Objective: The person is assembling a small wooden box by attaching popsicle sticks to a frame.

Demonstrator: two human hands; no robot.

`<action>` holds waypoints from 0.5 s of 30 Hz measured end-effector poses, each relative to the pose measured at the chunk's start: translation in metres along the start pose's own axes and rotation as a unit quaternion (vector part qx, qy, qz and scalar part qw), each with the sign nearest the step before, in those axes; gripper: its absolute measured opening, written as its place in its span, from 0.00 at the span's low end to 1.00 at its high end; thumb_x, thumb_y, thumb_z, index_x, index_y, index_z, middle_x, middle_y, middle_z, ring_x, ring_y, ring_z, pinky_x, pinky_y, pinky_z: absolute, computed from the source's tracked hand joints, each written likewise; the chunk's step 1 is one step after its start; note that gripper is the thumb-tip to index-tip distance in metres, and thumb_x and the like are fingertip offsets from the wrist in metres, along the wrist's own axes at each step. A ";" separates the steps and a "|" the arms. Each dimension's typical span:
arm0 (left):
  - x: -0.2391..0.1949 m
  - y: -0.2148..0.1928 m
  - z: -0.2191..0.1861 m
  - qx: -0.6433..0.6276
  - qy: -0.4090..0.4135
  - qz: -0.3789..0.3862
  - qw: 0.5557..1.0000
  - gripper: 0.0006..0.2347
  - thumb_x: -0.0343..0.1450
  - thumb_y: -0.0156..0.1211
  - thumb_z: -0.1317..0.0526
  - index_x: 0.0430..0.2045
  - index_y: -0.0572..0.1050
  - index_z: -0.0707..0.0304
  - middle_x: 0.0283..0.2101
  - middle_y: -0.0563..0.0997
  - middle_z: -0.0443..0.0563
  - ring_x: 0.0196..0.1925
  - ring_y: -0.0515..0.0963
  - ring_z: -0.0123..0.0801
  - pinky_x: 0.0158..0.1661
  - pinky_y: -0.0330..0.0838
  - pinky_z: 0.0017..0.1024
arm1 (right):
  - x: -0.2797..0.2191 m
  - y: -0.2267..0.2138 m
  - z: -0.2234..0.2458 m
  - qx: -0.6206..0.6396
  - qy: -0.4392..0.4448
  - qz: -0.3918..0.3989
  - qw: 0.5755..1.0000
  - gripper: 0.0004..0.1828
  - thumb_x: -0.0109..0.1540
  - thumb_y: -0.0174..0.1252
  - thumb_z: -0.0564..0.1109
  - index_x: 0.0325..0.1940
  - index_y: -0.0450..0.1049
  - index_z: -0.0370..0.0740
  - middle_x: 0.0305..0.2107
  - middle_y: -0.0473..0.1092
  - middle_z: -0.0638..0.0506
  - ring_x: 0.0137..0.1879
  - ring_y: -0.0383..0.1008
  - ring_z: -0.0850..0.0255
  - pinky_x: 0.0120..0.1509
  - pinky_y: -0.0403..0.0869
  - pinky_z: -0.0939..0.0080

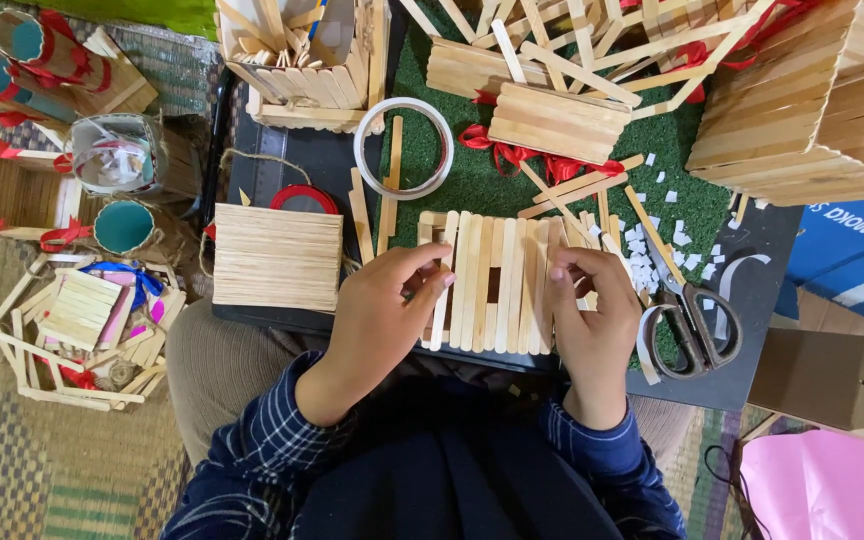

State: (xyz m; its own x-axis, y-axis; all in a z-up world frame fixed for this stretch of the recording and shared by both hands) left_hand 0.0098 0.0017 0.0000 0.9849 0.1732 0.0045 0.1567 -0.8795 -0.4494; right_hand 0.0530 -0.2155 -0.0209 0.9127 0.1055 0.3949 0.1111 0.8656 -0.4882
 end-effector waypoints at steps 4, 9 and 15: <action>0.001 0.003 0.005 -0.001 0.009 -0.001 1.000 0.11 0.71 0.65 0.61 0.46 0.82 0.63 0.31 0.84 0.60 0.27 0.82 0.40 0.24 0.76 0.27 | -0.002 0.002 -0.002 -0.001 -0.002 0.002 1.000 0.03 0.67 0.59 0.34 0.44 0.78 0.33 0.31 0.72 0.43 0.33 0.73 0.50 0.35 0.72 0.55; 0.002 0.004 0.006 -0.001 0.024 0.005 1.000 0.12 0.71 0.65 0.61 0.47 0.81 0.64 0.33 0.84 0.60 0.29 0.84 0.41 0.25 0.76 0.25 | -0.002 0.002 -0.002 -0.005 0.001 0.003 1.000 0.03 0.67 0.59 0.33 0.43 0.78 0.34 0.31 0.73 0.43 0.33 0.73 0.50 0.35 0.72 0.56; 0.003 0.004 0.004 0.020 0.037 0.011 0.999 0.12 0.72 0.65 0.61 0.47 0.81 0.65 0.33 0.84 0.61 0.31 0.85 0.44 0.25 0.78 0.26 | -0.003 0.004 -0.004 -0.008 -0.006 0.001 1.000 0.03 0.66 0.60 0.33 0.42 0.78 0.33 0.31 0.72 0.43 0.33 0.72 0.50 0.34 0.72 0.56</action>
State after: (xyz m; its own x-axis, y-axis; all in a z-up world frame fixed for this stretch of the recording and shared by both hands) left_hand 0.0132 0.0004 -0.0055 0.9911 0.1194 0.0589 0.1329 -0.8646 -0.4846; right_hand 0.0526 -0.2145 -0.0267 0.9079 0.1135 0.4035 0.1154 0.8579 -0.5008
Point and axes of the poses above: each hand's wrist, its own x-axis towards the middle knuckle, its own y-axis out of the palm, z = x × y, the point moved 1 cm from there along x, towards the middle knuckle
